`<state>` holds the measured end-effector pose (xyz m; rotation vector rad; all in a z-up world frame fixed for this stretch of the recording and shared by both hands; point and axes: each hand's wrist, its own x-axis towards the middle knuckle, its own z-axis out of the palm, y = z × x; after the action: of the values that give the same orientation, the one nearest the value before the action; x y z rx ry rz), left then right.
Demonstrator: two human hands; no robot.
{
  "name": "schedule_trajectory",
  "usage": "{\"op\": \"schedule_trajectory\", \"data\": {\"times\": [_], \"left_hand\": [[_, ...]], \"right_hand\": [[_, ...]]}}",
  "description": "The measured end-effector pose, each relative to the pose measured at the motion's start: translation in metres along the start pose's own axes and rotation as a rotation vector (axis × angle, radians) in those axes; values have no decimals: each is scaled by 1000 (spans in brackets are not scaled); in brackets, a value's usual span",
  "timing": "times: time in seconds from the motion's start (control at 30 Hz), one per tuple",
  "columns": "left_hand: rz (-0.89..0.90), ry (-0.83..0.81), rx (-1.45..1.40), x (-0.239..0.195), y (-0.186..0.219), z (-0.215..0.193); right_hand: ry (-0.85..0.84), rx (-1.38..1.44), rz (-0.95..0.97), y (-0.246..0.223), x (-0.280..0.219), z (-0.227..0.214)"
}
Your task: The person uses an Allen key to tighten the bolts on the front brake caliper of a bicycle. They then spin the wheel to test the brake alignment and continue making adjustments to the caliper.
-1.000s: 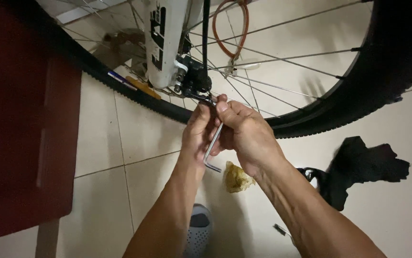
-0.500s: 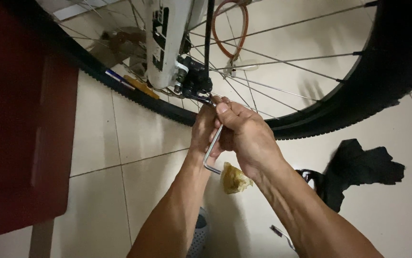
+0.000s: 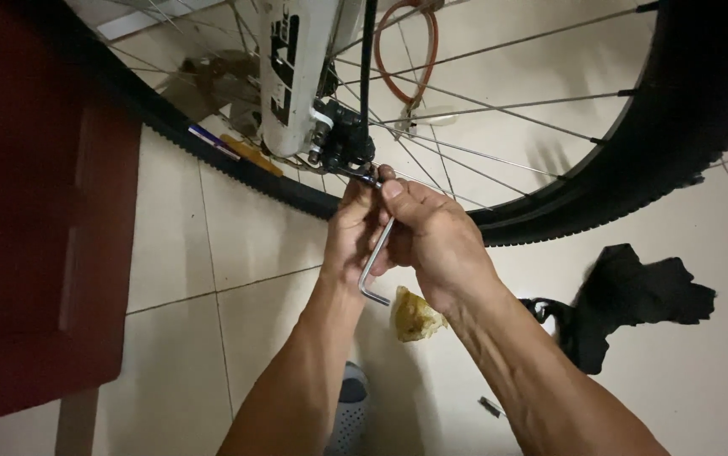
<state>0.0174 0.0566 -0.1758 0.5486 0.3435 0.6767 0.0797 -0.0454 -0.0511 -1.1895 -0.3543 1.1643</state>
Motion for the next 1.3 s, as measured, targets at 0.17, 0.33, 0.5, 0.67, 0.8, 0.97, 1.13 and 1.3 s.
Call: {"op": "schedule_trajectory", "data": {"times": [0.17,0.33,0.5,0.67,0.8,0.97,1.13,1.3], "left_hand": [[-18,-49,-110,4,-9,0],[-59,-126,-231,7,-10,12],[-173,-325,-463,18,-23,-4],[-139,-154,-171,-9,12,2],[-98,-70,-105,-30,28,25],[52,90,178,-59,51,72],[259,327,419,-52,58,88],[256,608,680,-71,69,122]], "right_hand": [[9,16,-10,-5,-5,6],[33,4,-32,0,-4,6],[58,14,6,-6,-5,9],[-8,-30,11,-3,-1,2],[-6,-38,15,-6,-2,3],[-16,-26,-6,-2,-1,0],[-32,-35,-40,0,0,-2],[-75,7,-87,3,-3,-1]]}}
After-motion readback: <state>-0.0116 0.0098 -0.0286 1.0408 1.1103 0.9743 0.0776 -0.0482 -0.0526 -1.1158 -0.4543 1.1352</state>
